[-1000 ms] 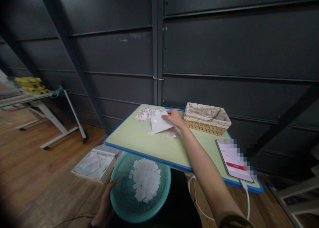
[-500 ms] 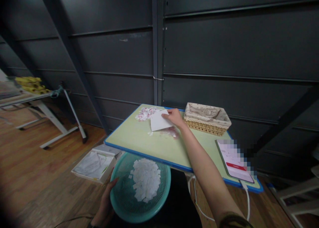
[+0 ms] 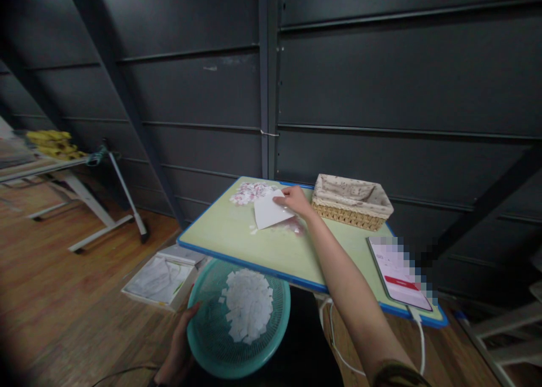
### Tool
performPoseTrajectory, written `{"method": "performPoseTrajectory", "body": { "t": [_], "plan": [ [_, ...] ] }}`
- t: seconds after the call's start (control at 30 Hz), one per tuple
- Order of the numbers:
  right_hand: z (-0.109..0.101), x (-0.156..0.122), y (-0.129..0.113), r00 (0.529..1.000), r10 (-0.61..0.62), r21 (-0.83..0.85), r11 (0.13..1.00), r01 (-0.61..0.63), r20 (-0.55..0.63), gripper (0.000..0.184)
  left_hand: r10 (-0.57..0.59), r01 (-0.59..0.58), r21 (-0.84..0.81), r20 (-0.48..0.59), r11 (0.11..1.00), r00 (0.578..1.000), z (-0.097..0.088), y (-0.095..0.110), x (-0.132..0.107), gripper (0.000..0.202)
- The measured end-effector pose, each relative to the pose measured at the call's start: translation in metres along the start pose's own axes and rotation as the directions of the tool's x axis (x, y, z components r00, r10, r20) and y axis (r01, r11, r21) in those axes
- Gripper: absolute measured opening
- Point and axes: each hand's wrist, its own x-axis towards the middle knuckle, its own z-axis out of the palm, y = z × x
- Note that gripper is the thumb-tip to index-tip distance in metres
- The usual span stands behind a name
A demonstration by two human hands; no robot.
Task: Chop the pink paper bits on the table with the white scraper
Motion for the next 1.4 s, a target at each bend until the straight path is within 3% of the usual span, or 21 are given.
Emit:
{"method": "performPoseTrajectory", "body": {
  "t": [0.4, 0.5, 0.6, 0.87, 1.03, 1.23, 1.3, 1.4],
  "plan": [
    [0.002, -0.008, -0.014, 0.999, 0.014, 0.106, 0.994, -0.018, 0.036, 0.032, -0.036, 0.035, 0.003, 0.080, 0.999, 0.996, -0.007, -0.002, 0.006, 0.040],
    [0.005, -0.010, -0.016, 0.998, 0.036, 0.150, 0.988, -0.045, 0.059, 0.033, -0.021, 0.020, 0.005, 0.056, 1.000, 0.998, -0.004, -0.002, 0.004, 0.041],
    [0.010, -0.012, -0.018, 0.994, 0.053, 0.161, 0.985, -0.068, 0.098, 0.031, 0.068, -0.069, 0.019, 0.022, 0.997, 0.997, 0.002, -0.001, 0.000, 0.043],
    [0.023, -0.018, -0.025, 0.983, 0.080, 0.194, 0.975, -0.112, 0.165, 0.030, 0.045, -0.046, 0.011, 0.023, 0.999, 0.999, 0.019, 0.009, -0.019, 0.036],
    [0.038, -0.026, -0.034, 0.950, 0.104, 0.283, 0.940, -0.190, 0.293, 0.029, 0.016, -0.017, 0.026, 0.036, 1.000, 0.999, 0.018, 0.014, -0.023, 0.016],
    [0.049, -0.031, -0.037, 0.869, 0.085, 0.359, 0.888, -0.287, 0.487, 0.034, 0.025, -0.026, 0.040, 0.036, 0.999, 0.999, 0.017, 0.017, -0.021, 0.012],
    [0.048, -0.028, -0.035, 0.888, 0.097, 0.398, 0.868, -0.297, 0.450, 0.034, 0.040, -0.041, 0.057, 0.018, 0.998, 0.999, 0.018, 0.018, -0.022, 0.008],
    [0.041, -0.020, -0.028, 0.972, 0.151, 0.461, 0.860, -0.220, 0.182, 0.033, 0.037, -0.036, 0.060, -0.003, 0.998, 0.999, 0.021, 0.020, -0.024, 0.008]
  ]
}}
